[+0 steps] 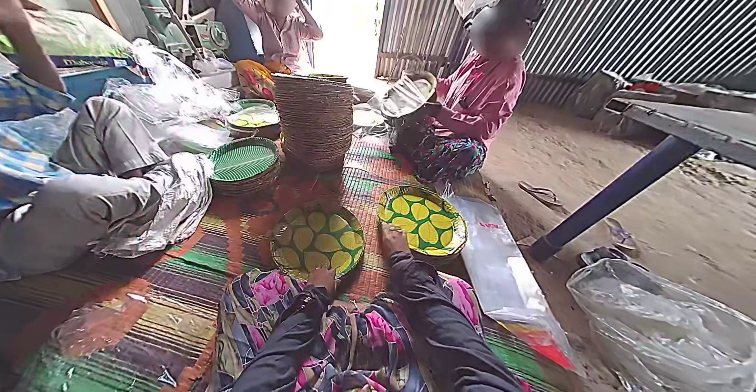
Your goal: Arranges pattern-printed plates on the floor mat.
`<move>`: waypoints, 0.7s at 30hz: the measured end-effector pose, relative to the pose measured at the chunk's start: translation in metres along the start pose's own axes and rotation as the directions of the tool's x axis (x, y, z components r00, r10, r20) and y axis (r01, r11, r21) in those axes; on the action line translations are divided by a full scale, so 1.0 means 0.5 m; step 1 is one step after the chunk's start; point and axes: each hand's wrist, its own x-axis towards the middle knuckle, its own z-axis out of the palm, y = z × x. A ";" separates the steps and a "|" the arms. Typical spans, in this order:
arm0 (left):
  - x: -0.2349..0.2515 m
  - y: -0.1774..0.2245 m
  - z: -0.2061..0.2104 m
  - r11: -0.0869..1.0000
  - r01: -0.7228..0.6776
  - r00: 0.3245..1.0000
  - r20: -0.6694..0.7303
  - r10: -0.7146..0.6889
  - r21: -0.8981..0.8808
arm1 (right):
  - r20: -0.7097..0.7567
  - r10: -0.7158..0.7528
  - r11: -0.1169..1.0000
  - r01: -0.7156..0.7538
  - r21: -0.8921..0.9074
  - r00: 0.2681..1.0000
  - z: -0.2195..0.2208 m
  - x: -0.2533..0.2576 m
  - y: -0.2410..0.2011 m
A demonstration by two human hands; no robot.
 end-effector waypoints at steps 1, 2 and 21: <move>0.002 0.002 -0.001 1.000 -0.002 1.000 0.010 0.002 0.002 | 0.022 0.116 0.993 -0.116 0.028 0.993 -0.015 0.003 0.016; 0.003 0.003 -0.001 1.000 -0.006 1.000 0.015 0.006 0.010 | 0.065 0.196 0.980 -0.199 0.032 0.978 -0.023 0.005 0.032; -0.001 0.002 -0.001 0.999 -0.027 0.999 -0.034 0.028 0.029 | 0.176 0.483 0.802 -0.514 0.304 0.858 -0.069 0.004 0.088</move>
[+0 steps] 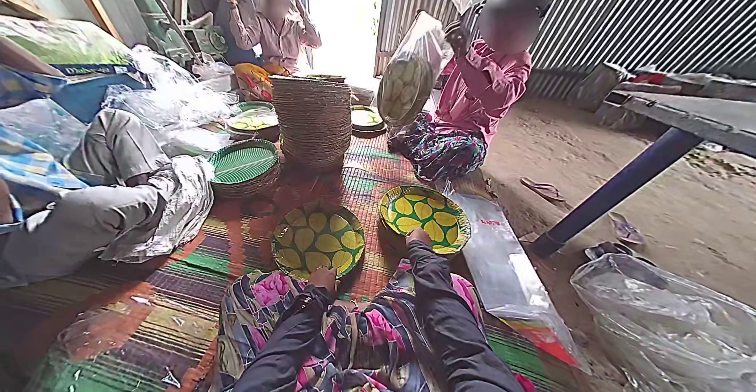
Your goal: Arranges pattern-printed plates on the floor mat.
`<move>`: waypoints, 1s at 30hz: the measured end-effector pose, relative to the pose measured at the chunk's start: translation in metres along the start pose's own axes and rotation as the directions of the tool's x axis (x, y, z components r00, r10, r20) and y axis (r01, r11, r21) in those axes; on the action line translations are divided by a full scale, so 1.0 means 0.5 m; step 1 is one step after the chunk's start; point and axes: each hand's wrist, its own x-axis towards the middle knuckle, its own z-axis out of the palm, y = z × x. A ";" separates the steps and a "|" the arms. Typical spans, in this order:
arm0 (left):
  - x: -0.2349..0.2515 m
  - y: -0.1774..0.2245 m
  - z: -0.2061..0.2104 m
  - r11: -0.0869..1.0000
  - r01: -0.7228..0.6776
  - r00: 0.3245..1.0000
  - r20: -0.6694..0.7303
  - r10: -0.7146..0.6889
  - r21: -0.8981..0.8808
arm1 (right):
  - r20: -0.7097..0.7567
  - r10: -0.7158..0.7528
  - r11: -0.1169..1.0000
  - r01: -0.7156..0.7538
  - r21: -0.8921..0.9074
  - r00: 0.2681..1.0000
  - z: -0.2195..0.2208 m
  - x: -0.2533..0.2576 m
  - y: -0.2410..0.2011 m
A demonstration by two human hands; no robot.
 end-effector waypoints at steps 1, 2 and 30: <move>-0.003 0.001 0.000 1.000 -0.003 0.999 -0.052 0.002 -0.018 | -0.090 -0.023 0.999 0.025 0.022 0.996 -0.006 -0.012 -0.003; -0.006 0.005 0.000 1.000 -0.004 0.993 -0.119 0.001 -0.031 | -0.209 -0.090 0.993 0.103 0.052 0.974 -0.009 -0.024 -0.004; -0.009 -0.001 -0.002 1.000 0.004 1.000 0.023 -0.005 0.018 | 0.073 -0.179 0.927 0.193 -0.321 0.981 0.039 -0.033 -0.023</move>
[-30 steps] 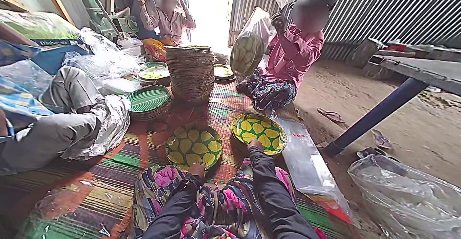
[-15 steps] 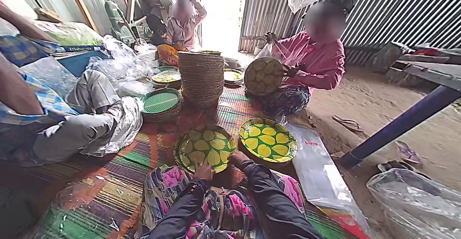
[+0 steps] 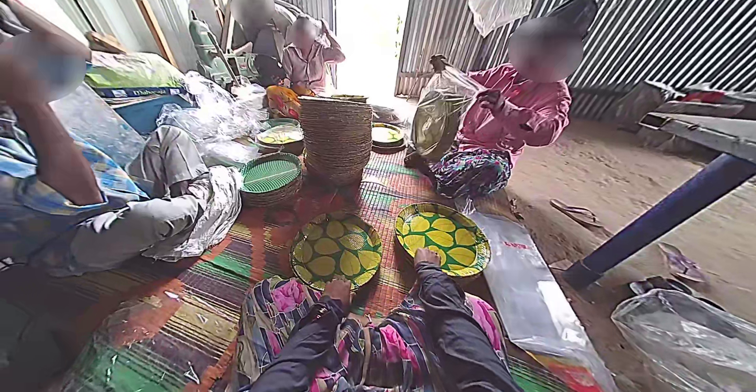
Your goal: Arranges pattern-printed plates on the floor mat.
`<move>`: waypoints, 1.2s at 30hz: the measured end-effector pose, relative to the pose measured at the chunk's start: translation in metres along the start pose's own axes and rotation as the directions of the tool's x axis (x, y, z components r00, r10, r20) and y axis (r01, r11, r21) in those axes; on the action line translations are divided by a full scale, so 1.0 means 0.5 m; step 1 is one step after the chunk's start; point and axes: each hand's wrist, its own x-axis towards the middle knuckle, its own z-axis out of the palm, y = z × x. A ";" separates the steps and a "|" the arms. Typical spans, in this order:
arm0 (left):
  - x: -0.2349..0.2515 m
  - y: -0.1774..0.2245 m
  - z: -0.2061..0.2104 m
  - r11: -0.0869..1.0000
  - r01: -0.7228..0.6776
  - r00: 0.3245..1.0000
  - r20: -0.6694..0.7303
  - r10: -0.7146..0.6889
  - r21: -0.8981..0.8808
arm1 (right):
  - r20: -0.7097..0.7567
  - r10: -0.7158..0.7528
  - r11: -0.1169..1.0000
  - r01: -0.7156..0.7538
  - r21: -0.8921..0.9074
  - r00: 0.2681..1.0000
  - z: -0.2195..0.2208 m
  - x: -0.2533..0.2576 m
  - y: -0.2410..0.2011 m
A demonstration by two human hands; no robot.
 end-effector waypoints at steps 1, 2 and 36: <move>0.000 0.000 0.000 1.000 -0.002 1.000 0.007 0.002 0.003 | 0.006 0.021 0.998 -0.022 0.052 1.000 -0.006 -0.001 0.006; 0.001 0.000 0.001 1.000 -0.006 1.000 0.012 0.006 0.007 | 0.021 0.051 0.993 -0.053 0.107 0.998 -0.011 0.004 0.013; -0.008 0.012 -0.008 1.000 0.030 1.000 0.007 -0.030 -0.010 | -0.070 -0.090 0.995 0.088 -0.040 0.993 0.000 0.023 -0.007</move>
